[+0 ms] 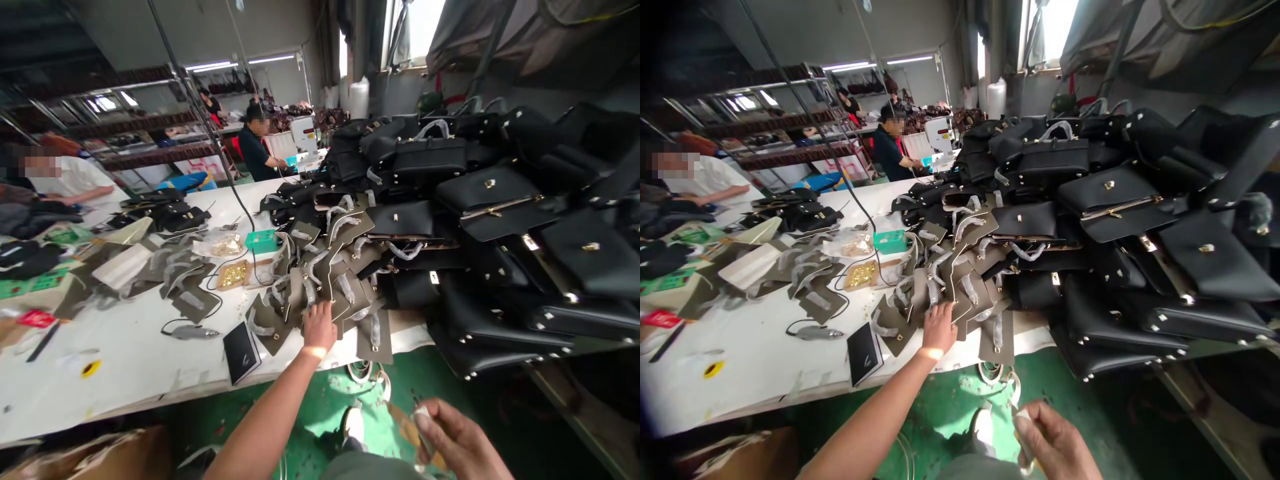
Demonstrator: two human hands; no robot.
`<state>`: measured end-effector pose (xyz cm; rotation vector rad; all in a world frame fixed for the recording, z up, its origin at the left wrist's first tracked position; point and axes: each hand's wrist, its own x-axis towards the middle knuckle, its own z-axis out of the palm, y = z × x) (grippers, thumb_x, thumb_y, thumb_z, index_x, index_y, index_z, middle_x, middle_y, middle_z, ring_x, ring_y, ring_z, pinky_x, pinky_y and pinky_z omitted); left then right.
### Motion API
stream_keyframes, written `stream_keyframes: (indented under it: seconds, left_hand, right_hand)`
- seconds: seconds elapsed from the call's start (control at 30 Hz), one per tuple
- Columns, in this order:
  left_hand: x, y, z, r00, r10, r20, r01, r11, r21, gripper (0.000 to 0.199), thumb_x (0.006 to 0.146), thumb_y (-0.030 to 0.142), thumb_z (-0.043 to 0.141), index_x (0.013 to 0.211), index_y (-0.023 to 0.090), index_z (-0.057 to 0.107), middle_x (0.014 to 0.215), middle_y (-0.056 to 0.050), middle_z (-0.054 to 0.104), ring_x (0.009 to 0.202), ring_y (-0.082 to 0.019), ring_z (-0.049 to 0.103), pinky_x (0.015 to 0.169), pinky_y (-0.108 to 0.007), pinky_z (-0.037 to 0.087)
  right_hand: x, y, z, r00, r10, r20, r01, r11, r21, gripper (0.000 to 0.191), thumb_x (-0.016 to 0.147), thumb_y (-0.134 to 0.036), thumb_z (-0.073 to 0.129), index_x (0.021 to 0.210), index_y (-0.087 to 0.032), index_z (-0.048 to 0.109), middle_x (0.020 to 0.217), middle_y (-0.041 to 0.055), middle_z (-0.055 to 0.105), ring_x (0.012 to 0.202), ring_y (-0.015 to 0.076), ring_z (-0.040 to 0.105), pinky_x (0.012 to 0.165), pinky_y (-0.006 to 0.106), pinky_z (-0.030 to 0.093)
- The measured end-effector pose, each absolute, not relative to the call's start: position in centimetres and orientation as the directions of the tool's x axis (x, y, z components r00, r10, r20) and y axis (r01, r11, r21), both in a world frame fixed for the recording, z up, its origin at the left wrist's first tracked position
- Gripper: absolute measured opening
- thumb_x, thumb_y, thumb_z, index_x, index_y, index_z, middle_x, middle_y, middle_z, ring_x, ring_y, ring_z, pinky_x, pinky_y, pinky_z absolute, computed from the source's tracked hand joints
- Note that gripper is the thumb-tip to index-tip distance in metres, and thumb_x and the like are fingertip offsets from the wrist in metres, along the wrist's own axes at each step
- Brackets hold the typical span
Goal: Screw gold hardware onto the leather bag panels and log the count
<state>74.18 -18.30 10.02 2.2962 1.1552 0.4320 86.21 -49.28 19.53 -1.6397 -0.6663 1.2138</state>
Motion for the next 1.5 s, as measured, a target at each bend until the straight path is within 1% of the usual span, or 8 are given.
stream_keyframes:
  seconds: [0.17,0.33,0.53,0.63,1.0,1.23,1.37,1.5]
  left_hand:
    - [71.1,-18.3,14.0,0.590,0.807,0.030,0.516,-0.406,0.754,0.051,0.086,0.019,0.057,0.137,0.017,0.061,0.138,-0.017,0.064,0.134,-0.035,0.053,0.119,-0.052,0.035]
    - [70.5,-22.7,18.5,0.683,0.726,-0.081,0.348,-0.227,0.910,0.045,0.098,0.043,0.051,0.128,0.014,0.068,0.115,-0.014,0.077,0.104,-0.031,0.073,0.088,-0.040,0.059]
    - [74.6,-28.5,22.3,0.800,0.561,-0.213,0.129,0.186,0.974,0.049,0.090,0.045,0.073,0.129,0.017,0.069,0.119,-0.013,0.077,0.105,-0.031,0.074,0.091,-0.038,0.057]
    - [77.3,-30.8,23.5,0.855,0.463,-0.231,0.125,0.248,0.961,0.052,0.089,0.045,0.076,0.132,0.016,0.068,0.114,-0.013,0.078,0.098,-0.030,0.075,0.086,-0.037,0.058]
    - [85.6,-39.0,27.2,0.940,0.319,-0.125,0.133,-0.005,0.991,0.049,0.091,0.039,0.074,0.135,0.020,0.065,0.129,-0.011,0.073,0.119,-0.032,0.068,0.102,-0.039,0.054]
    - [90.0,-43.5,27.4,0.864,0.489,-0.119,0.148,-0.020,0.989,0.046,0.082,0.045,0.083,0.117,0.016,0.074,0.119,-0.013,0.078,0.114,-0.032,0.072,0.099,-0.038,0.056]
    - [91.5,-45.3,26.9,0.845,0.522,-0.115,0.145,-0.018,0.989,0.053,0.081,0.050,0.083,0.119,0.014,0.075,0.121,-0.016,0.077,0.111,-0.034,0.073,0.096,-0.040,0.058]
    - [92.5,-46.8,27.2,0.849,0.525,-0.062,0.150,-0.127,0.980,0.049,0.084,0.052,0.080,0.117,0.016,0.077,0.118,-0.015,0.078,0.110,-0.033,0.074,0.097,-0.039,0.058]
  right_hand:
    - [86.2,-44.4,21.9,0.367,0.871,-0.327,-0.212,-0.264,-0.941,0.051,0.089,-0.071,0.065,0.082,-0.021,0.063,0.068,0.0012,0.062,0.059,0.0145,0.053,0.053,0.025,0.041]
    - [86.7,-40.9,22.9,0.325,0.915,-0.238,-0.290,-0.143,-0.946,0.048,0.085,-0.064,0.075,0.100,-0.018,0.069,0.070,0.0009,0.066,0.058,0.0136,0.055,0.049,0.023,0.038]
    - [89.8,-42.1,24.0,0.418,0.891,-0.177,-0.264,-0.067,-0.962,0.043,0.086,-0.059,0.074,0.082,-0.018,0.062,0.065,-0.0001,0.067,0.051,0.0117,0.053,0.049,0.023,0.039]
    - [91.9,-44.1,24.3,0.496,0.858,-0.131,-0.195,-0.037,-0.980,0.038,0.088,-0.053,0.073,0.080,-0.019,0.061,0.064,-0.0016,0.065,0.055,0.0120,0.057,0.054,0.023,0.042]
    - [97.1,-53.3,25.3,0.708,0.689,-0.154,-0.104,-0.113,-0.988,0.025,0.084,-0.037,0.071,0.075,-0.021,0.055,0.056,-0.0073,0.054,0.045,0.0098,0.049,0.044,0.021,0.033]
    - [99.0,-57.5,25.9,0.810,0.586,-0.005,0.152,-0.219,-0.964,0.017,0.084,-0.035,0.070,0.081,-0.020,0.063,0.069,-0.0051,0.058,0.061,0.0109,0.047,0.056,0.023,0.035]
    - [100.2,-60.1,26.5,0.751,0.660,-0.013,0.125,-0.163,-0.979,0.016,0.087,-0.034,0.067,0.096,-0.020,0.069,0.082,-0.0033,0.065,0.067,0.0117,0.050,0.059,0.024,0.038]
    - [101.3,-62.1,26.5,0.740,0.668,-0.078,0.098,-0.221,-0.970,0.019,0.089,-0.035,0.065,0.083,-0.018,0.070,0.068,-0.0039,0.057,0.060,0.0112,0.044,0.053,0.024,0.031]
